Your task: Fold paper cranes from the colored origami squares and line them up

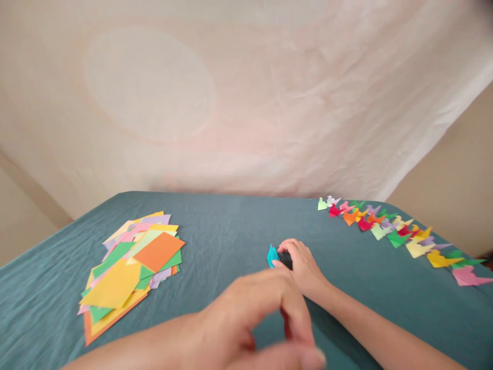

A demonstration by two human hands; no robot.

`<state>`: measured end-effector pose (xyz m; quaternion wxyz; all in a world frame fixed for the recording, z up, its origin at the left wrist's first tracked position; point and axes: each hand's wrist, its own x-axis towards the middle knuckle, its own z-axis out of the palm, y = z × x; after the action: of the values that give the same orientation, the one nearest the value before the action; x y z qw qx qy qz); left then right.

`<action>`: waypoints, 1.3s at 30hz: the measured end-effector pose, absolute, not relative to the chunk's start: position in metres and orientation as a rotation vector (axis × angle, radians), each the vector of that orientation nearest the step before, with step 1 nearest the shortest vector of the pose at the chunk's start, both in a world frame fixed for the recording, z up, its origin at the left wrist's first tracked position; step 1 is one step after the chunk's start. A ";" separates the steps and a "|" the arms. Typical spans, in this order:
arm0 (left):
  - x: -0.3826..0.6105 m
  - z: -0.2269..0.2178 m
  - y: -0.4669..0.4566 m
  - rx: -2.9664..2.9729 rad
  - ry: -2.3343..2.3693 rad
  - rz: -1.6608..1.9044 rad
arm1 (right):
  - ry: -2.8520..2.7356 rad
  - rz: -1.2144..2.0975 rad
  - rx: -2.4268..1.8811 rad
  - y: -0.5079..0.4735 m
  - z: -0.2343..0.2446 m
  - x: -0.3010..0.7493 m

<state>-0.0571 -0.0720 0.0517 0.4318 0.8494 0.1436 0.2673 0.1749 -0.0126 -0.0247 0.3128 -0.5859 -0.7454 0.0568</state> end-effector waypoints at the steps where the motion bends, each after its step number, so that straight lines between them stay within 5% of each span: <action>1: -0.045 0.068 -0.052 2.123 0.456 0.654 | -1.966 0.152 -1.540 -0.013 -0.025 0.175; 4: -0.018 0.074 -0.010 2.183 0.725 0.747 | -1.985 0.181 -1.493 -0.014 -0.022 0.174; 12: -0.011 -0.006 0.012 2.410 0.946 0.847 | -1.977 0.337 -1.369 -0.016 -0.017 0.172; 30: -0.010 -0.005 0.019 1.858 0.812 0.844 | -1.910 0.336 -1.145 -0.026 -0.011 0.164; 39: -0.008 -0.004 0.021 1.737 0.793 0.869 | -1.579 0.651 -1.196 -0.024 -0.015 0.164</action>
<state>-0.0081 0.0212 -0.0037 0.4983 0.7179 0.3275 0.3592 0.1637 -0.0237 -0.0153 0.5040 -0.4955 -0.6541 0.2695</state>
